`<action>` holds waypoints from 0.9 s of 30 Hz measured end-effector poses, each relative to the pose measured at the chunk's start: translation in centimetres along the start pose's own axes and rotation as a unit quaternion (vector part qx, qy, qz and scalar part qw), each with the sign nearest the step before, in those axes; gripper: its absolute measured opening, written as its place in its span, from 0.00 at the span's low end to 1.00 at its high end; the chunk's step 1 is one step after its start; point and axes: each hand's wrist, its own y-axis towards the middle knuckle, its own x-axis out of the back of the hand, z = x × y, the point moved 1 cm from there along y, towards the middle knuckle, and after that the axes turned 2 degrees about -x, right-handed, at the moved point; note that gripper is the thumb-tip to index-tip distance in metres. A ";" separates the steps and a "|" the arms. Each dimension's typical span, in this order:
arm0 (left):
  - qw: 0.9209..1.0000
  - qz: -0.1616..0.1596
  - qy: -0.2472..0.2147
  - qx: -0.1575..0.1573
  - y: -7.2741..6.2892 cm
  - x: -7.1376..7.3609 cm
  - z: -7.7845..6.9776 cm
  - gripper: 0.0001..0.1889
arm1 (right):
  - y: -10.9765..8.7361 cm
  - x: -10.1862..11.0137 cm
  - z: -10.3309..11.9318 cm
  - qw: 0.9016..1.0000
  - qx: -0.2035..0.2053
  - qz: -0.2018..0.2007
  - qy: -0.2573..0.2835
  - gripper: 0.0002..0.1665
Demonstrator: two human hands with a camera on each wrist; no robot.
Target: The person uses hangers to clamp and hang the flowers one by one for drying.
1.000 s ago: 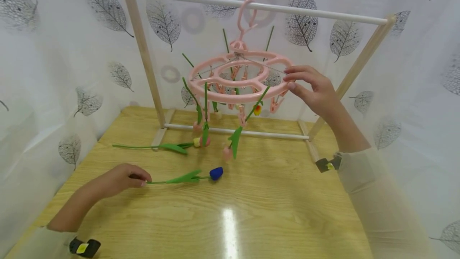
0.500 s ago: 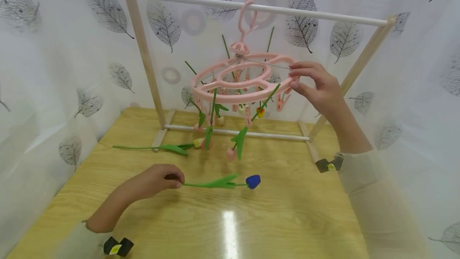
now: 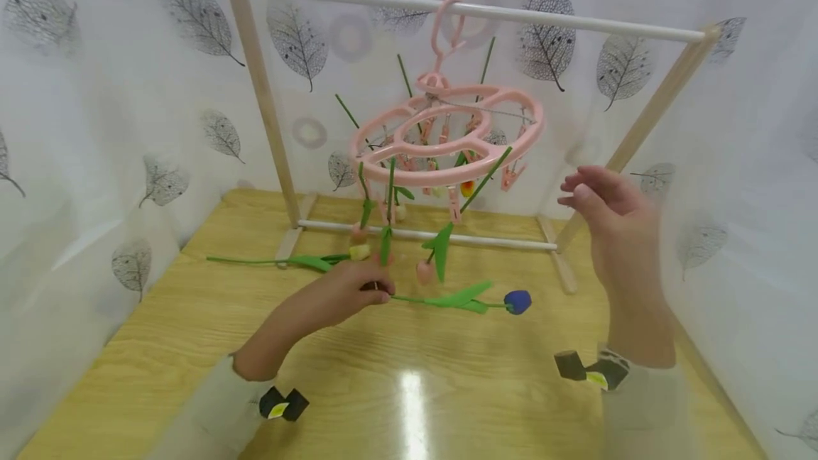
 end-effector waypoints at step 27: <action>0.984 -0.057 0.135 -0.104 4.2 0.5 -6.7 0.05 | -5.2 -7.0 -5.4 0.899 -0.170 0.335 -0.225 0.29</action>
